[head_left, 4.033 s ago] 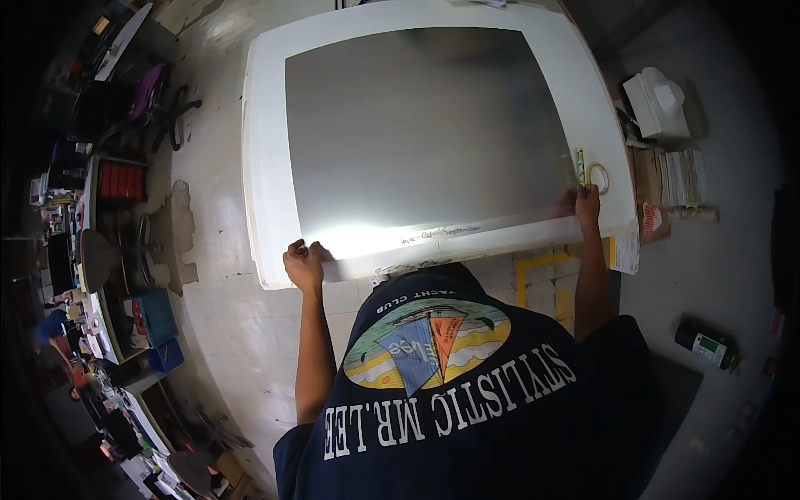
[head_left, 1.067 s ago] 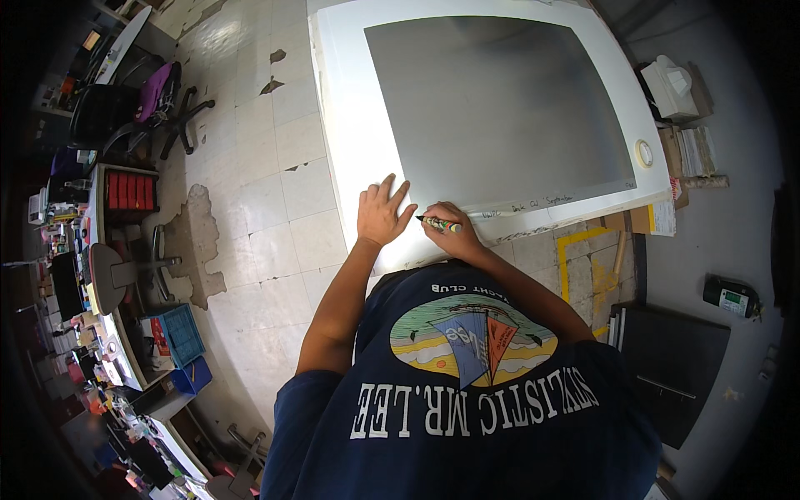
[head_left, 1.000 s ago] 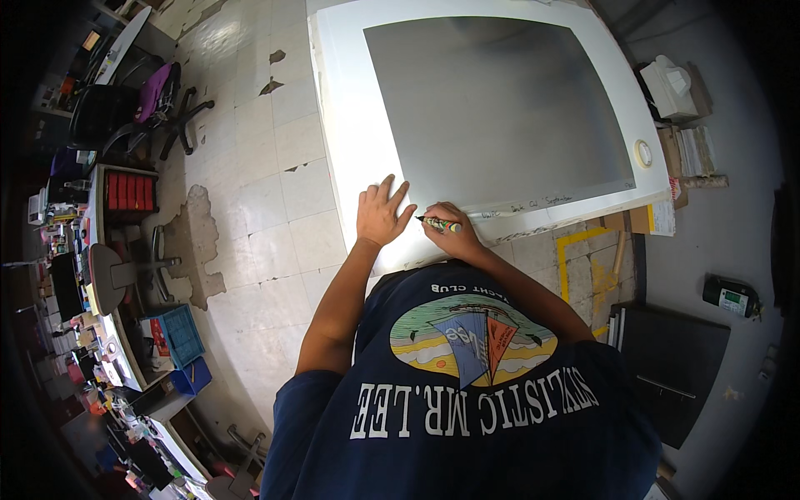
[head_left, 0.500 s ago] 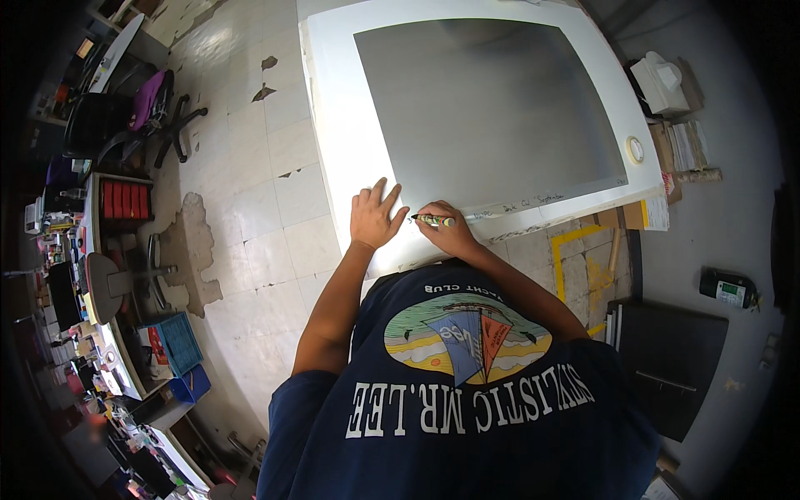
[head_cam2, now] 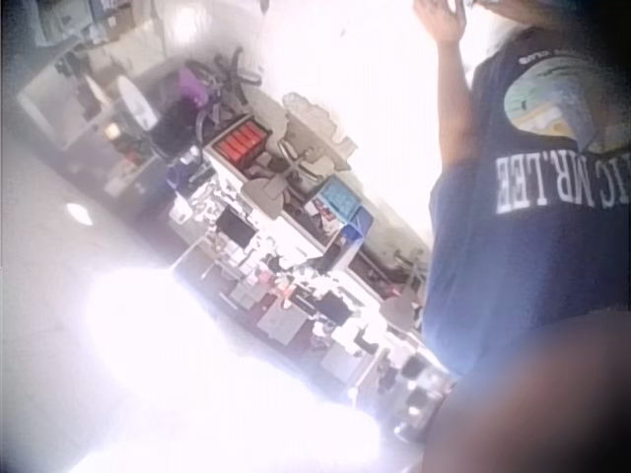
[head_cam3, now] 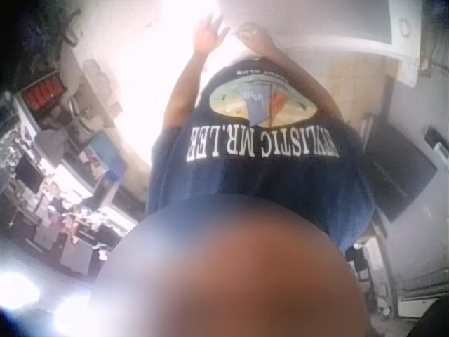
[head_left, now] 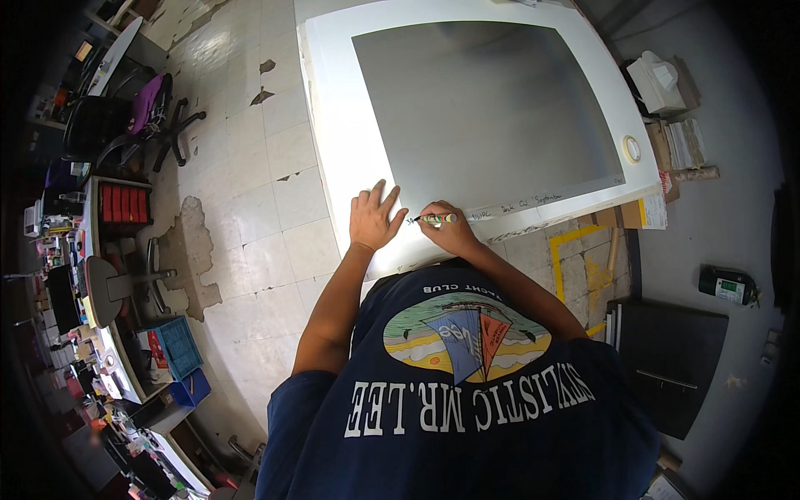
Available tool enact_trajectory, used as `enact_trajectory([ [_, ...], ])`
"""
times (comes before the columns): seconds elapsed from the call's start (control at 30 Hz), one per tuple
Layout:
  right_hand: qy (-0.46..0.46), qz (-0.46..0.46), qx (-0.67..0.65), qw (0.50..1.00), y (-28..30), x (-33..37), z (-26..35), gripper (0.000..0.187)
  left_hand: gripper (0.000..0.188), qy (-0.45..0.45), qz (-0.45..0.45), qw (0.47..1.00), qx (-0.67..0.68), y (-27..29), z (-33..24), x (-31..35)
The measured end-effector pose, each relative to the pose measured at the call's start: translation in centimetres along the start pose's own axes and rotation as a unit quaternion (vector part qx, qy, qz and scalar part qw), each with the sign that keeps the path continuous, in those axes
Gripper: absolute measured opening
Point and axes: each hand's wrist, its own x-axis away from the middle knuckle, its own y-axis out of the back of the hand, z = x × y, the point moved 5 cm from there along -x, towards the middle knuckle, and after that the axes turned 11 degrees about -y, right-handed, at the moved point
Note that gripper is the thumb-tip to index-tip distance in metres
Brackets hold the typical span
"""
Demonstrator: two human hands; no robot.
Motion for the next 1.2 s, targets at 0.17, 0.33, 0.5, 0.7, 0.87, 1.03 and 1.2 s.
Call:
enact_trajectory([
  [0.17,0.004,-0.009,-0.005,1.000,0.19,-0.07,0.07,0.014,0.049,0.001,-0.001,1.000,0.001,0.01,-0.08,0.06],
  [0.33,0.006,-0.001,0.001,1.000,0.25,-0.03,-0.11,0.014,0.049,0.003,0.001,1.000,-0.002,-0.04,0.02,0.09],
  [0.5,0.005,0.001,0.005,1.000,0.32,0.01,-0.16,0.014,0.049,0.003,0.006,1.000,-0.002,-0.08,0.00,0.07],
  [0.7,0.010,-0.020,-0.005,1.000,0.67,-0.10,-0.31,0.013,0.050,0.002,0.009,1.000,-0.008,-0.16,0.11,0.09],
  [0.87,0.017,-0.028,-0.001,0.999,0.81,-0.16,-0.41,0.012,0.050,0.001,0.009,1.000,-0.003,-0.23,0.07,0.08],
  [1.03,0.010,-0.011,0.004,1.000,0.75,0.03,-0.48,0.013,0.050,0.004,0.009,1.000,-0.001,-0.18,0.08,0.15],
  [1.2,0.028,-0.026,0.023,0.999,0.89,0.01,-0.58,0.013,0.049,0.001,0.005,1.000,-0.001,0.00,0.00,0.02],
])
